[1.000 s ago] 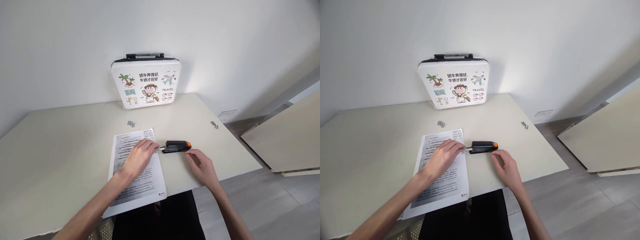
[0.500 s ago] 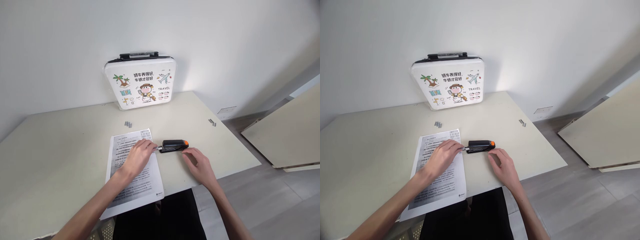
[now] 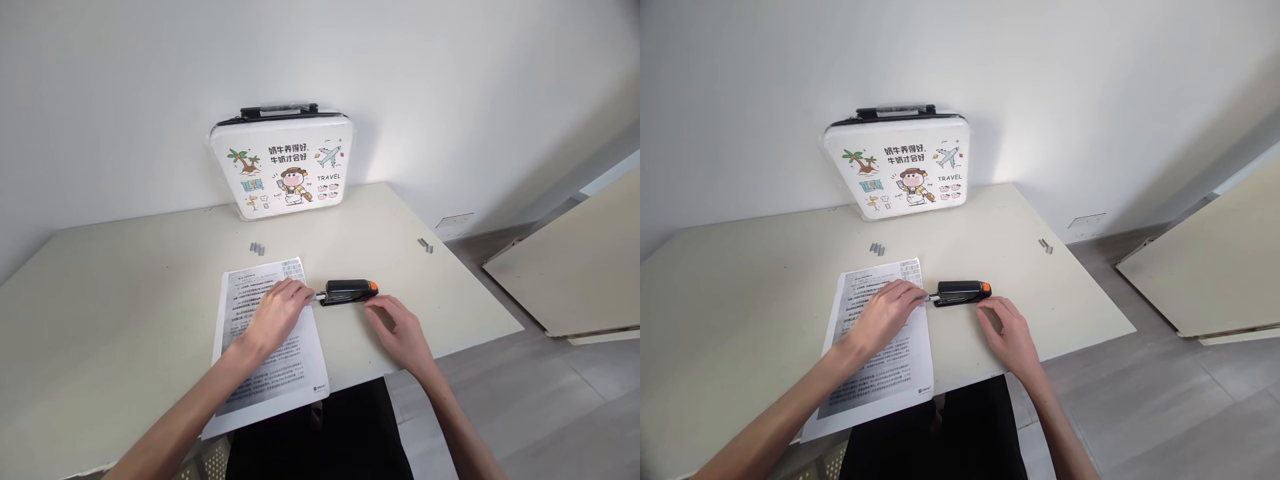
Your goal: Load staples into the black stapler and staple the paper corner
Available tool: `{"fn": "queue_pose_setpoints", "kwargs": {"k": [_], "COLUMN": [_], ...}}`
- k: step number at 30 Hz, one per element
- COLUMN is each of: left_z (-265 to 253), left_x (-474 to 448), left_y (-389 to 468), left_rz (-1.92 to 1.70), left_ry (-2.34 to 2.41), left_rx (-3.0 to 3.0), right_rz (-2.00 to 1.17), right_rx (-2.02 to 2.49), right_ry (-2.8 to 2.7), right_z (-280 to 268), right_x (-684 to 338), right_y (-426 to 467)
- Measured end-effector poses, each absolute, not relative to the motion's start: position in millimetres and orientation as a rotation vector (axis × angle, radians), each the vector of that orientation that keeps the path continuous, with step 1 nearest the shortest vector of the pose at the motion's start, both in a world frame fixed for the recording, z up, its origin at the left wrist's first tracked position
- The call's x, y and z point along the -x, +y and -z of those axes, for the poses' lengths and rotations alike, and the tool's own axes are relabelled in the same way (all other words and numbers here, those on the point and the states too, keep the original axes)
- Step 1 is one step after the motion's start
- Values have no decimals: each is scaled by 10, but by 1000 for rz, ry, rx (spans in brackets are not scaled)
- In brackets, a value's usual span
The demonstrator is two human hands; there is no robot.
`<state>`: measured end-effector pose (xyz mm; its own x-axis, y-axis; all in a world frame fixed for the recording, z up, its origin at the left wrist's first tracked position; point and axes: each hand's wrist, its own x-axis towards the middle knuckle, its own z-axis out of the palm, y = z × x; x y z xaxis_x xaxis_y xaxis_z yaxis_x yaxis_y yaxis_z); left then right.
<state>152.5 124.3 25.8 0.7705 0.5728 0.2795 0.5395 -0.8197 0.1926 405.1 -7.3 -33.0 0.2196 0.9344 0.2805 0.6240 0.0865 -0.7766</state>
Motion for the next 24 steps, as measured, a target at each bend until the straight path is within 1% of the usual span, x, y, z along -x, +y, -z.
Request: {"fn": "queue_pose_setpoints", "kwargs": {"k": [10,17,21,24], "left_z": [-233,-214,-192,-214], "left_x": [-1550,-1441,-1309,-1244], "left_y": [1255,1264,1298,1333], "left_rz": [-476,-542,-576,-550], "left_ry": [917,963,982,912], "left_rx": [-2872,-2756,-2652,-2558], "right_rz": [-439,-454,-382,-325], "right_rx": [1618,1621,1612,1615], "right_ry": [-1493,-1458,-1377,-1304], "right_z": [323,303,304,334], "right_x": [-4050,-4046,-4045,-4055], "right_y": [-66,-85,-97,-83]}}
